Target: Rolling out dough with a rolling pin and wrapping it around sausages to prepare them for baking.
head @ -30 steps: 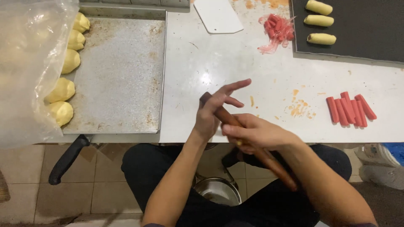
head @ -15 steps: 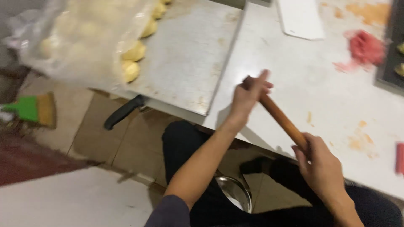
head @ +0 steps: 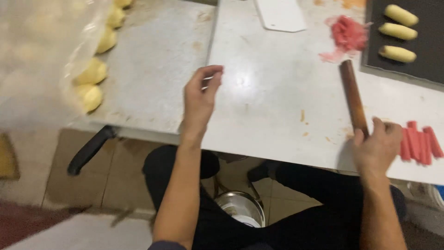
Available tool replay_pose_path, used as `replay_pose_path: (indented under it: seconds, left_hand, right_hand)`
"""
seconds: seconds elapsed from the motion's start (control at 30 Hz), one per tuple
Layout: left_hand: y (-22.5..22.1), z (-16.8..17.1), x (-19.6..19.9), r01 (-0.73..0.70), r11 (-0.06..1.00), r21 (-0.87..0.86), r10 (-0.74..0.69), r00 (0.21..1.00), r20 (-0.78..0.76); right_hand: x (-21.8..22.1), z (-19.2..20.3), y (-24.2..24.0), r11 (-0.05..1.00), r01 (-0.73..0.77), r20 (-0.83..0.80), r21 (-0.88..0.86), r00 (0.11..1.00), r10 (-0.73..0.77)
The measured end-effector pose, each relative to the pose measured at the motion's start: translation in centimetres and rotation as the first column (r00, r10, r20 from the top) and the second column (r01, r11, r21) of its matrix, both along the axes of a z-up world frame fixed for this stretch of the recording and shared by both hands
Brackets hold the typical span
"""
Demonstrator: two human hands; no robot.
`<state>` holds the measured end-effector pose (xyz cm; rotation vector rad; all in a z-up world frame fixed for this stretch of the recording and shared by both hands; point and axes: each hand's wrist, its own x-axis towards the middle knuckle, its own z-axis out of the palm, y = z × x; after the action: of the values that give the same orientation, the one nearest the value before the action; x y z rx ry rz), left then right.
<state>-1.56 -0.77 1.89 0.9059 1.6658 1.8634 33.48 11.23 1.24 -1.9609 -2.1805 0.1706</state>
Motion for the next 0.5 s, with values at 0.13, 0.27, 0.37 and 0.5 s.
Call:
replay_pose_path:
  seconds: [0.13,0.27,0.37,0.5]
  left_hand:
    - [-1.2,4.3,1.5,0.031,0.981,-0.189,-0.014,0.996,0.088]
    - [-1.1,4.4,1.5,0.051,0.970,-0.236,-0.020,0.992,0.128]
    - [-0.9,3.5,0.9,0.025,0.992,-0.126,-0.009,0.993,0.121]
    - [-0.9,3.9,0.6,0.039,0.993,-0.109,-0.015,0.976,0.218]
  right_hand:
    - [-3.2,-1.1,-2.0,0.877,-0.402,-0.277,0.265,0.839,0.468]
    - [-10.6,-5.1,-2.1,0.795,-0.591,-0.367,0.138,0.715,0.595]
    - [-14.5,-5.9,1.0,0.745,-0.649,-0.015,0.154,0.752,0.659]
    - [-18.9,-4.1,5.4,0.825,-0.535,-0.038,-0.183,0.842,0.538]
